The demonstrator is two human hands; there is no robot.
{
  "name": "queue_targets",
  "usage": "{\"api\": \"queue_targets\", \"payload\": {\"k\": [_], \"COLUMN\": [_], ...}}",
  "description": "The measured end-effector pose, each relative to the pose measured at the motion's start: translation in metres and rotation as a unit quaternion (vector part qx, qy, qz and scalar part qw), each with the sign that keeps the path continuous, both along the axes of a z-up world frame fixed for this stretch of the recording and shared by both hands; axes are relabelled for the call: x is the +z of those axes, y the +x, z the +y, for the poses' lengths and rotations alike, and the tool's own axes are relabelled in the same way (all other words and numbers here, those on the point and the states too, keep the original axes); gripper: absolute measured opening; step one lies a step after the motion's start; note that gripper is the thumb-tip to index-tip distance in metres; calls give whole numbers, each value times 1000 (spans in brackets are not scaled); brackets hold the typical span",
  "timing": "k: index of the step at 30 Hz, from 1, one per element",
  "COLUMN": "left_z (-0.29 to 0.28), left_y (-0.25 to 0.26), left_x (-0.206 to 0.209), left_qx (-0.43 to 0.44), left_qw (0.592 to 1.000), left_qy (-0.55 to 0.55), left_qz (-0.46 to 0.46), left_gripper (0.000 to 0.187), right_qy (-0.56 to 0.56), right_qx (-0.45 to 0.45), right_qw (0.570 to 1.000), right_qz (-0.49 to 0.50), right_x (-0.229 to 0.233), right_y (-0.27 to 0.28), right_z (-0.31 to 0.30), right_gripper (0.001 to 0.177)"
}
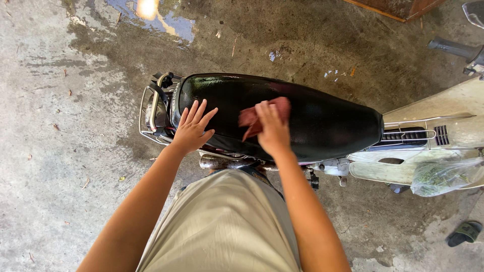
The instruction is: The person wipes down various parts of a motorcycle using a cloth, including the seat and the dashboard area.
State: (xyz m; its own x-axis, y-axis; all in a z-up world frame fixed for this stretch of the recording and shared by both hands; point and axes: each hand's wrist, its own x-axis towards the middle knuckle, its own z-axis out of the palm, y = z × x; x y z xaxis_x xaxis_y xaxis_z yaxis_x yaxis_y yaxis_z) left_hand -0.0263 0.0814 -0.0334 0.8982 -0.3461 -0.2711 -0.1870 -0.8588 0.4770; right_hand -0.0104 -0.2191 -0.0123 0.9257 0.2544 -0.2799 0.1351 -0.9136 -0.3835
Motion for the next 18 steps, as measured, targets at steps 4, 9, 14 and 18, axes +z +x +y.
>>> {"api": "queue_targets", "payload": {"k": [4,9,14,18], "left_z": [0,-1,-15,-43], "left_y": [2,5,0,-26], "left_x": [1,3,4,28], "left_qx": [-3,0,74,227], "left_qw": [1000,1000,994,907], "left_qy": [2,-5,-79,-317], "left_qz": [10,31,-30,160], "left_gripper": [70,70,56,61], "right_qy": [15,22,44,108], "right_qx": [-209,-357,-324,-169], "right_qw": [977,932,942,975], "right_qz": [46,63,72,93], "right_x": [-17,-33,-37,-31], "right_y": [3,-19,-31,-30], "right_z": [-92,-138,-79,-15], "right_gripper": [86,75,86,94]}}
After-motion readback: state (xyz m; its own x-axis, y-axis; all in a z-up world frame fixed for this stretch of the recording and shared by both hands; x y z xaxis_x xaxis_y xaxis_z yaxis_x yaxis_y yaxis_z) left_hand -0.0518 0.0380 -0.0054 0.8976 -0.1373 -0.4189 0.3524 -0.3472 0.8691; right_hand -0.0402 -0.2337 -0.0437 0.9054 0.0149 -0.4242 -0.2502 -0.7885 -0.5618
